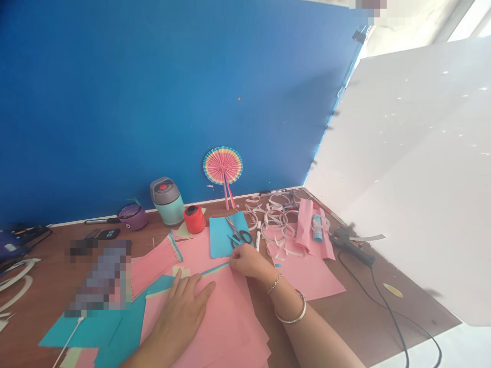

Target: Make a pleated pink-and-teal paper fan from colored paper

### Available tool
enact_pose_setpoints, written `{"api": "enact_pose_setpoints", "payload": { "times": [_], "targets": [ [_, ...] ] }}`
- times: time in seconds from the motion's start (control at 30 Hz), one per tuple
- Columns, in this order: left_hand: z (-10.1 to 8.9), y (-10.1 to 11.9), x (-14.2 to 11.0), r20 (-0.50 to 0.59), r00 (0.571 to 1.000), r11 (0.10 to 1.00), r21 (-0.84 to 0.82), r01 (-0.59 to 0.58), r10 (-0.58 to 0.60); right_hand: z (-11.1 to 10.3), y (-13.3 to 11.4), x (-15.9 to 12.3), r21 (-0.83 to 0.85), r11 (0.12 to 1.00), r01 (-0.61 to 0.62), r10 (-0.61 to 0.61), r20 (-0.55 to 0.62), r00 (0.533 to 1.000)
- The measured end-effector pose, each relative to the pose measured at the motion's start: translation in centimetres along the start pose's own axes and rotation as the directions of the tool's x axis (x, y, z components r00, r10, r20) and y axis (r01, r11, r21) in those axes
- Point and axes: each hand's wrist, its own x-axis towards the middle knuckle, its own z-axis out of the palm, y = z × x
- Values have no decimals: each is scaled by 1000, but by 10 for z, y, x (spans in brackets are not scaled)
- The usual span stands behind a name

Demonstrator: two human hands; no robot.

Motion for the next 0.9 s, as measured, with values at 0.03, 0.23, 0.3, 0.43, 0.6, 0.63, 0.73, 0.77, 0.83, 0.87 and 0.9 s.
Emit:
{"api": "enact_pose_setpoints", "payload": {
  "times": [0.03,0.23,0.3,0.43,0.6,0.63,0.73,0.77,0.83,0.87,0.9],
  "targets": [
    [0,0,0,7,1000,1000,3,3,-3,1,0,0,4,1000,-11,11,-3,1000],
    [1,-2,-1,6,1000,1000,16,-12,12,11,-9,1,-41,995,-87,84,-70,994],
    [2,-2,-1,-1,1000,1000,12,-7,7,10,-10,1,-92,990,-108,94,-142,985],
    [5,-2,-1,-1,1000,1000,1,-5,5,-7,-9,-2,-76,988,-137,104,-338,935],
    [1,-9,1,10,998,997,-45,-56,56,-20,-6,0,201,977,77,-6,-333,943],
    [0,-11,2,12,997,996,-54,-71,71,-19,-3,2,228,967,117,-25,-372,928],
    [-4,-18,4,9,994,992,-67,-106,107,-11,5,11,245,954,176,-45,-460,887],
    [-4,-18,4,-1,993,991,-70,-116,116,-8,7,14,250,950,188,-50,-472,880],
    [-5,-14,2,-34,991,988,-83,-129,126,-3,8,21,272,939,209,-58,-473,879],
    [-5,-11,0,-48,990,986,-99,-137,132,-1,6,24,279,936,217,-65,-467,882],
    [-5,-6,-2,-56,989,982,-123,-142,136,1,4,28,277,935,224,-76,-460,884]
  ]
}}
